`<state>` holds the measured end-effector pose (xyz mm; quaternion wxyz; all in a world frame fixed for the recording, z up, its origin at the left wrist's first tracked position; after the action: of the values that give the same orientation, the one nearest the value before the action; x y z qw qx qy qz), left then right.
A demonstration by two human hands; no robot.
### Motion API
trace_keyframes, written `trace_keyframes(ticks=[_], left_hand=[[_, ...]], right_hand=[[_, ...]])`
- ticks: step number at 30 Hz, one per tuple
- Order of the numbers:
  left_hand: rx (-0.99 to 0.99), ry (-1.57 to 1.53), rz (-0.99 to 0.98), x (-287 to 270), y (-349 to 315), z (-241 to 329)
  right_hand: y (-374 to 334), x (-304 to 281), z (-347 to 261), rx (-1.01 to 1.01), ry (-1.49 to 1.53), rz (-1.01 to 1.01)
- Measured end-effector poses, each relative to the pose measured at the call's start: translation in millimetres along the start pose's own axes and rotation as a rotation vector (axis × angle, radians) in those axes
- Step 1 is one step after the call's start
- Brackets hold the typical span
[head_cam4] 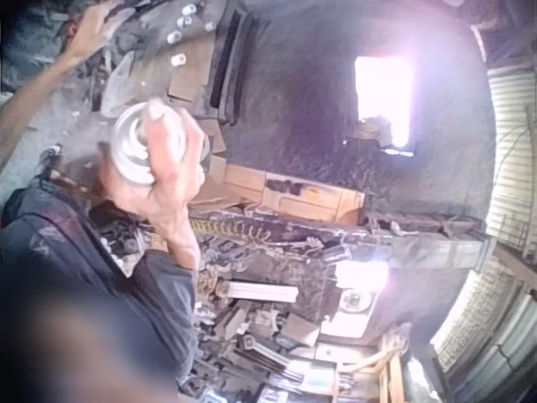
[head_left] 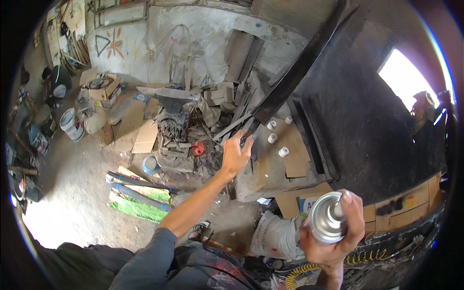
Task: The person holds a long metal bar and repeatedly sprays it with black paint from a spray can, rotating the bar to coat both sides. The person continues spraying until the bar is fully covered in black paint.
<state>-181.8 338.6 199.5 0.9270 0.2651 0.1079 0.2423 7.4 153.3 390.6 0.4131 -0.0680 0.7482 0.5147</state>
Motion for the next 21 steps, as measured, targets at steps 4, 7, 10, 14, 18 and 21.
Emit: trace_keyframes(ticks=[4, 7, 10, 14, 18, 21], left_hand=[[-0.066, 0.065, -0.026, -2.8, 8.8, -3.8], [-0.063, -0.005, -0.01, -5.0, 12.4, -1.1], [-0.054, 0.008, -0.024, -9.6, 16.0, 0.3], [-0.005, 0.072, -0.005, -11.3, 17.3, 4.6], [-0.033, -0.016, -0.013, -5.0, 16.1, 5.7], [-0.057, -0.037, -0.029, -4.8, 18.1, 1.7]], right_hand=[[3.3, -1.0, -2.3, 0.017, 0.096, 0.03], [-1.2, -2.4, 4.2, 0.047, 0.025, 0.008], [-2.7, -4.6, 11.6, 0.127, -0.018, 0.015], [9.5, 6.1, 18.5, 0.209, 0.102, -0.029], [23.4, 18.3, 18.6, 0.017, 0.163, 0.082], [17.3, 10.7, 28.9, 0.098, 0.109, 0.021]])
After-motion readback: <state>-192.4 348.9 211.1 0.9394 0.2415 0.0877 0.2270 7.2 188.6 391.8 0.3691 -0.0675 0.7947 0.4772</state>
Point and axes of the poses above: each hand's wrist, its own y-axis towards the middle knuckle, its own x-axis out of the palm, z = x × y, the point moved 4 cm from there along y, towards the middle knuckle, and after that the axes turned 7 degrees about y, right-handed, at the moved point
